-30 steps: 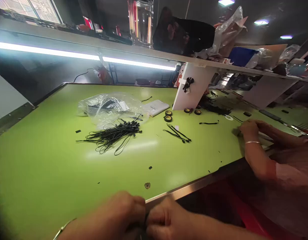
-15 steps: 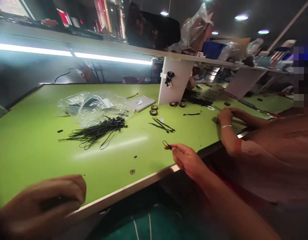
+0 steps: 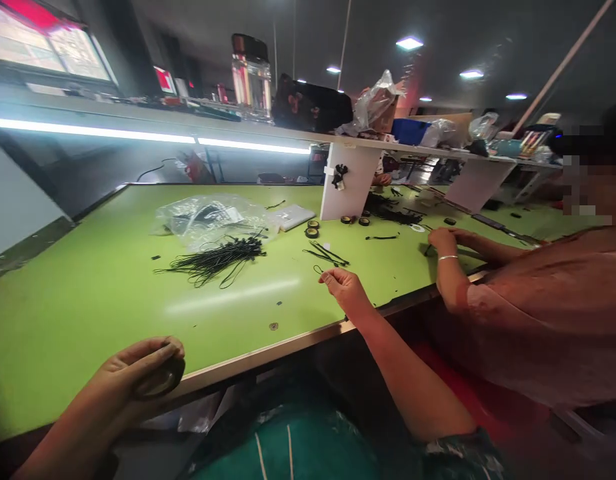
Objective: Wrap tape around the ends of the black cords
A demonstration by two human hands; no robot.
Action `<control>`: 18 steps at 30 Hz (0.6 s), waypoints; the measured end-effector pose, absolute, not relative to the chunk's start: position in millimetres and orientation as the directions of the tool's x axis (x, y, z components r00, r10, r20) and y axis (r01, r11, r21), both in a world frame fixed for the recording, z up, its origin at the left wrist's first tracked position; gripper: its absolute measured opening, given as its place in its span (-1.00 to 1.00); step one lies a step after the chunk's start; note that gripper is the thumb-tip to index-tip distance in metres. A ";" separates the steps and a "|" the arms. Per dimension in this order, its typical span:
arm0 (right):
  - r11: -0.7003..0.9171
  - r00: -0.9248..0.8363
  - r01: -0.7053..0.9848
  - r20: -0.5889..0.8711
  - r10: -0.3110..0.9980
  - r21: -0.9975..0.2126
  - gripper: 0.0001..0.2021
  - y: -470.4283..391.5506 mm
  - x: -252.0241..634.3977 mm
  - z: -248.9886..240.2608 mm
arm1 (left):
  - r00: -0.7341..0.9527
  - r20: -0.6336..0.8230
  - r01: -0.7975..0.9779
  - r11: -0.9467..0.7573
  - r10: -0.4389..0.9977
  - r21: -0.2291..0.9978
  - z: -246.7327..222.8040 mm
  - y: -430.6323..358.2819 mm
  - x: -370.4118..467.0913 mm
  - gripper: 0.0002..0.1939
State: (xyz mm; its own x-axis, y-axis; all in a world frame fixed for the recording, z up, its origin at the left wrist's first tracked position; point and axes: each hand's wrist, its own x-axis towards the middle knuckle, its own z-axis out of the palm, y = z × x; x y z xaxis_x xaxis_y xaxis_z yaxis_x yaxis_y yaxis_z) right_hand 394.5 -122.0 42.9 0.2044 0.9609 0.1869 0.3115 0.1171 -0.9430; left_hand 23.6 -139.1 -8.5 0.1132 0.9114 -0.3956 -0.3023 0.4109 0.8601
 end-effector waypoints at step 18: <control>0.129 0.329 0.583 0.378 0.865 -0.802 -0.67 30.7 451.2 56.1 | 0.268 -0.301 -0.188 0.356 0.915 0.915 13.0 -89.4 105.0 -0.70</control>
State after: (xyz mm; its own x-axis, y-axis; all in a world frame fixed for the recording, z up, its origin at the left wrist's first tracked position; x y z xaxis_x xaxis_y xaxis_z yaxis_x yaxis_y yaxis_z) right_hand 451.2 30.7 56.1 0.3294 0.8652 0.3781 0.5830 0.1286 -0.8022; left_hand 105.0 -89.4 13.0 0.2681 0.9151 -0.3010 -0.1882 0.3562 0.9153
